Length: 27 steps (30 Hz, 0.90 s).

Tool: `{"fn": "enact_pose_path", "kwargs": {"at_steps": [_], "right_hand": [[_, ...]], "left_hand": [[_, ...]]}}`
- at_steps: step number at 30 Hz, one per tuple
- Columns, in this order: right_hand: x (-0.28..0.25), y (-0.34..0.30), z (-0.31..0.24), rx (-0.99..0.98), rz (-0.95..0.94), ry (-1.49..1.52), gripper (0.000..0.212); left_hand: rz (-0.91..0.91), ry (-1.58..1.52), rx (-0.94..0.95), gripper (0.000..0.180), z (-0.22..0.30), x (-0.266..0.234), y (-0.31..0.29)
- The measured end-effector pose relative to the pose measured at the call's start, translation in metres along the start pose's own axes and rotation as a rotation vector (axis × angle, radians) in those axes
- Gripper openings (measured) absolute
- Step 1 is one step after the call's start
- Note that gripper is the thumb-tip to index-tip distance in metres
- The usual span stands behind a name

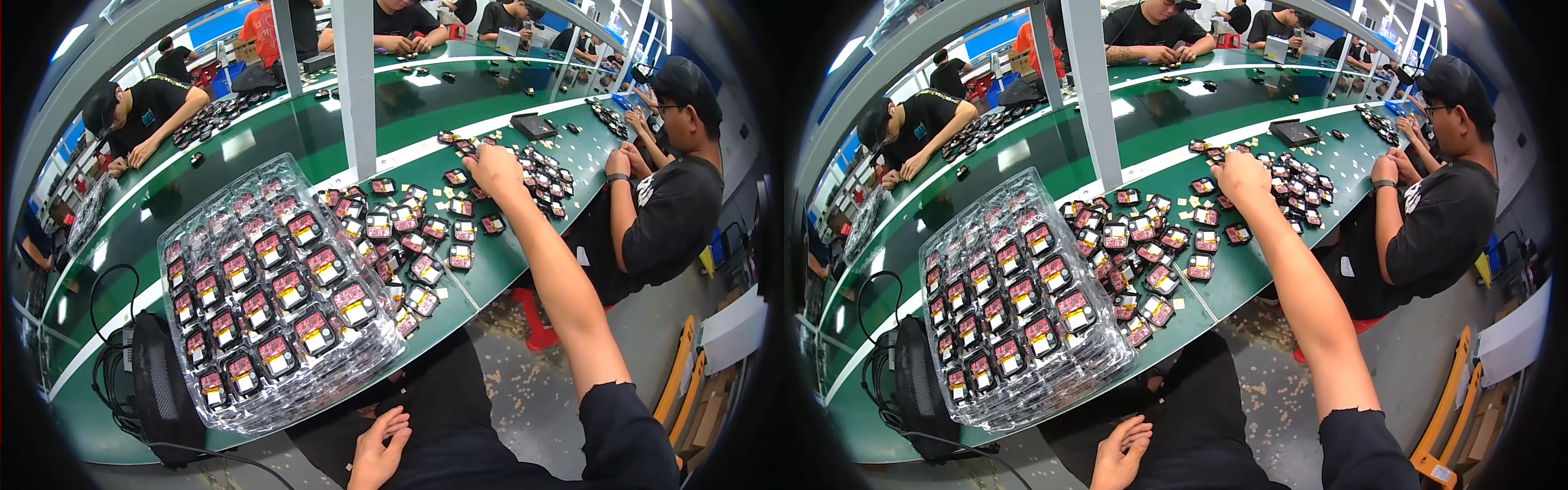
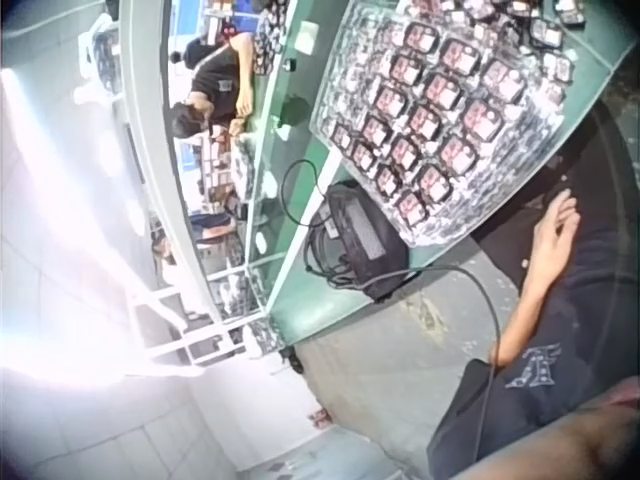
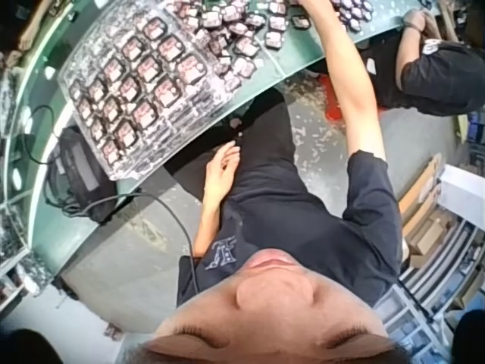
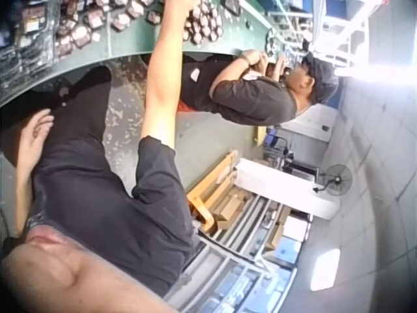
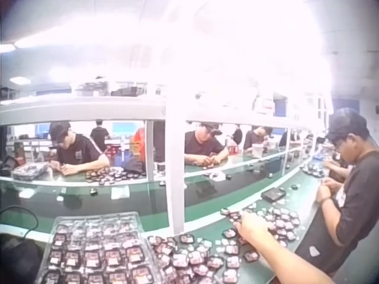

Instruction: Assemble small electronic components by connecting wires and fitting parts into plastic housings.

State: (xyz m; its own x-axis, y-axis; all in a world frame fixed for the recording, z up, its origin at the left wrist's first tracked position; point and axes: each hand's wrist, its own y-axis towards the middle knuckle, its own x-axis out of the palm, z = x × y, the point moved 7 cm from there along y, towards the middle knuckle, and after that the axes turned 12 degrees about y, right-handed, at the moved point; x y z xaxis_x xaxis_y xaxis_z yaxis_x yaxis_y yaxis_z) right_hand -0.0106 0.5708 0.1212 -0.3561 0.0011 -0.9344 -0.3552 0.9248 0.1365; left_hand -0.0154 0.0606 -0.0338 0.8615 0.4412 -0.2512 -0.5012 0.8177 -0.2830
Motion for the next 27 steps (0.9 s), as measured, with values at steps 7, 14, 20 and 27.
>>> {"fn": "enact_pose_path", "kwargs": {"at_steps": [7, 14, 20, 27], "right_hand": [[0.016, 0.036, 0.019, -0.116, 0.017, 0.209, 0.036], [-0.008, 0.01, 0.004, -0.171, 0.078, 0.243, 0.056], [-0.072, -0.146, -0.051, -0.411, -0.091, 0.985, 0.049], [-0.024, -0.349, -0.091, -0.778, -0.671, 0.944, 0.055]], "left_hand": [[-0.031, -0.032, 0.011, 0.038, 0.006, 0.003, -0.001], [-0.053, -0.072, 0.081, 0.044, 0.0, 0.011, 0.002], [-0.09, -0.163, 0.126, 0.041, 0.02, -0.001, -0.003], [-0.303, -0.917, 0.221, 0.086, 0.05, 0.0, -0.003]]}}
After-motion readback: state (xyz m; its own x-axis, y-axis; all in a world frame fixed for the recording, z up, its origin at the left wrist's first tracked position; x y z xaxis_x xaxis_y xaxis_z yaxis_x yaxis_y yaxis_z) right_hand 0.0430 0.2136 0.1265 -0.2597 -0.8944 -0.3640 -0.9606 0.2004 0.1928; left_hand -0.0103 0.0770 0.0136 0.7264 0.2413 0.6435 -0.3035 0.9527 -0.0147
